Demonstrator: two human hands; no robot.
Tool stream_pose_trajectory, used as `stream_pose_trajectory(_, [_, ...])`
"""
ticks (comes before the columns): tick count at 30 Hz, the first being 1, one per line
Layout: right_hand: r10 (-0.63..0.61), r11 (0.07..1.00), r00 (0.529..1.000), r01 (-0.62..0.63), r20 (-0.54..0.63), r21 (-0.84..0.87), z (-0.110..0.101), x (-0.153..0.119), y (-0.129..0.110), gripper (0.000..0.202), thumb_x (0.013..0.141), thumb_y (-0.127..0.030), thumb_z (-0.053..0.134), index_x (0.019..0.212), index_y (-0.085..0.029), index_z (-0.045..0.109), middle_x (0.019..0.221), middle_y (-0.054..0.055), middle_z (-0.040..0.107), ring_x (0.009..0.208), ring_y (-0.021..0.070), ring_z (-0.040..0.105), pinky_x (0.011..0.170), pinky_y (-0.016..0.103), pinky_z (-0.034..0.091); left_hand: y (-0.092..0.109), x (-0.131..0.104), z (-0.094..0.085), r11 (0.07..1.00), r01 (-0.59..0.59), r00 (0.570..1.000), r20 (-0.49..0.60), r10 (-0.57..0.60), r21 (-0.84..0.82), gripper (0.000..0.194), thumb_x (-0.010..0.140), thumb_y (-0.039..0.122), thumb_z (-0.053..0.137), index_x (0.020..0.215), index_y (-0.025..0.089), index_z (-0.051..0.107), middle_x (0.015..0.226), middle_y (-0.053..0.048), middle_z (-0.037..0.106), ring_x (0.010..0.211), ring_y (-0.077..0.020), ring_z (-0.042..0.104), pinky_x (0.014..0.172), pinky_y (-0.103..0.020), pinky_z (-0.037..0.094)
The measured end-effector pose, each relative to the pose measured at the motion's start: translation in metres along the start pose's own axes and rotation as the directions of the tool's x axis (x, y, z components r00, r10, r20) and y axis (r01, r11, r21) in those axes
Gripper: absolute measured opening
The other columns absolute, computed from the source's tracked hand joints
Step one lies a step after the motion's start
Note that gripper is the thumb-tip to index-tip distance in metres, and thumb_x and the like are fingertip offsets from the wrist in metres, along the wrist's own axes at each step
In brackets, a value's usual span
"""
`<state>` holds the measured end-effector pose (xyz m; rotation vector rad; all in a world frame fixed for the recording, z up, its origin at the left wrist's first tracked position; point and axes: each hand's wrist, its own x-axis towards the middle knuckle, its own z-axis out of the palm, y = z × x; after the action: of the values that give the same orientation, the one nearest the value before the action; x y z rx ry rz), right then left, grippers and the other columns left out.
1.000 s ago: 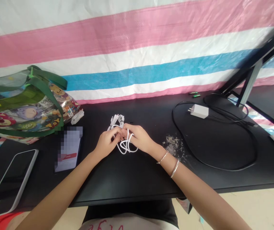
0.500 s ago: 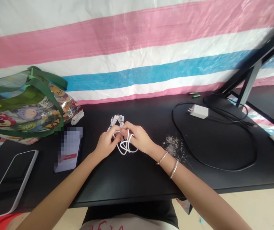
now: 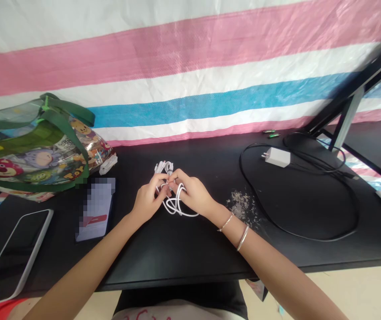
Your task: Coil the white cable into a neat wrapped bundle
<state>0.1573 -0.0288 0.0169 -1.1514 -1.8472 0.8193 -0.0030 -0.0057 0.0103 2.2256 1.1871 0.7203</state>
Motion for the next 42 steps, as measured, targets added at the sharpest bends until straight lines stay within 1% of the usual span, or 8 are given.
stream_pose_trajectory(3, [0.005, 1.000, 1.000, -0.005, 0.029, -0.019, 0.0000, 0.0000, 0.0000, 0.007, 0.087, -0.028, 0.040, 0.084, -0.022, 0.040, 0.056, -0.005, 0.052, 0.043, 0.0097, 0.039, 0.050, 0.021, 0.032, -0.0008, -0.0006, -0.0007, 1.000, -0.005, 1.000, -0.002, 0.004, -0.010, 0.020, 0.086, 0.019, 0.039, 0.101, 0.024, 0.051, 0.067, 0.006, 0.069, 0.056, -0.0130, 0.064, 0.058, -0.022, 0.043])
stream_pose_trajectory(9, [-0.021, 0.998, 0.999, 0.023, 0.029, -0.066, -0.0001, -0.0002, 0.0000, 0.002, 0.085, -0.024, 0.042, 0.084, -0.023, 0.041, 0.047, -0.011, 0.037, 0.039, 0.0088, 0.032, 0.047, 0.020, 0.028, -0.0020, -0.0010, -0.0007, 1.000, -0.020, 1.000, -0.018, 0.019, -0.017, 0.019, 0.087, 0.021, 0.037, 0.099, 0.024, 0.051, 0.066, 0.006, 0.069, 0.058, -0.0128, 0.065, 0.058, -0.022, 0.042])
stream_pose_trajectory(11, [-0.022, 0.996, 0.999, 0.025, 0.034, -0.083, -0.0001, -0.0001, 0.0000, 0.003, 0.084, -0.022, 0.044, 0.084, -0.023, 0.041, 0.047, -0.012, 0.035, 0.038, 0.0086, 0.030, 0.047, 0.019, 0.027, -0.0019, -0.0008, -0.0005, 1.000, -0.015, 1.000, -0.018, 0.015, -0.013, 0.018, 0.087, 0.022, 0.037, 0.098, 0.024, 0.051, 0.066, 0.006, 0.069, 0.058, -0.0129, 0.065, 0.058, -0.021, 0.042])
stream_pose_trajectory(19, [-0.029, 0.991, 0.999, 0.034, 0.041, -0.133, 0.0001, -0.0005, 0.0003, 0.003, 0.084, -0.020, 0.044, 0.085, -0.022, 0.043, 0.047, -0.011, 0.038, 0.038, 0.0089, 0.031, 0.047, 0.020, 0.027, -0.0008, -0.0002, -0.0011, 1.000, -0.015, 1.000, -0.027, 0.015, 0.004, 0.015, 0.087, 0.022, 0.040, 0.097, 0.024, 0.052, 0.064, 0.006, 0.069, 0.055, -0.0129, 0.064, 0.056, -0.021, 0.042])
stream_pose_trajectory(31, [-0.016, 0.987, 0.999, 0.024, 0.052, -0.160, -0.0004, -0.0006, 0.0016, 0.005, 0.084, -0.019, 0.044, 0.086, -0.022, 0.042, 0.049, -0.011, 0.037, 0.038, 0.0096, 0.031, 0.048, 0.020, 0.027, -0.0003, -0.0003, -0.0005, 1.000, -0.002, 0.999, -0.040, 0.002, 0.018, 0.015, 0.086, 0.020, 0.043, 0.097, 0.023, 0.053, 0.064, 0.007, 0.069, 0.054, -0.0123, 0.063, 0.057, -0.021, 0.042])
stream_pose_trajectory(37, [-0.002, 0.985, 0.998, 0.012, 0.062, -0.170, -0.0001, -0.0009, 0.0017, 0.005, 0.085, -0.018, 0.044, 0.085, -0.023, 0.042, 0.050, -0.010, 0.039, 0.039, 0.0097, 0.034, 0.048, 0.020, 0.028, -0.0002, 0.0006, 0.0001, 1.000, 0.006, 1.000, -0.023, -0.006, 0.022, 0.014, 0.085, 0.019, 0.044, 0.096, 0.023, 0.053, 0.065, 0.007, 0.070, 0.054, -0.0126, 0.063, 0.058, -0.021, 0.043])
stream_pose_trajectory(42, [0.006, 0.987, 0.997, 0.005, 0.071, -0.158, -0.0005, -0.0011, 0.0032, 0.005, 0.084, -0.019, 0.044, 0.081, -0.023, 0.042, 0.053, -0.008, 0.044, 0.042, 0.0099, 0.038, 0.050, 0.020, 0.030, -0.0013, 0.0021, -0.0002, 1.000, 0.001, 1.000, 0.016, -0.001, 0.003, 0.012, 0.084, 0.018, 0.044, 0.091, 0.023, 0.053, 0.065, 0.006, 0.070, 0.052, -0.0122, 0.062, 0.057, -0.021, 0.043])
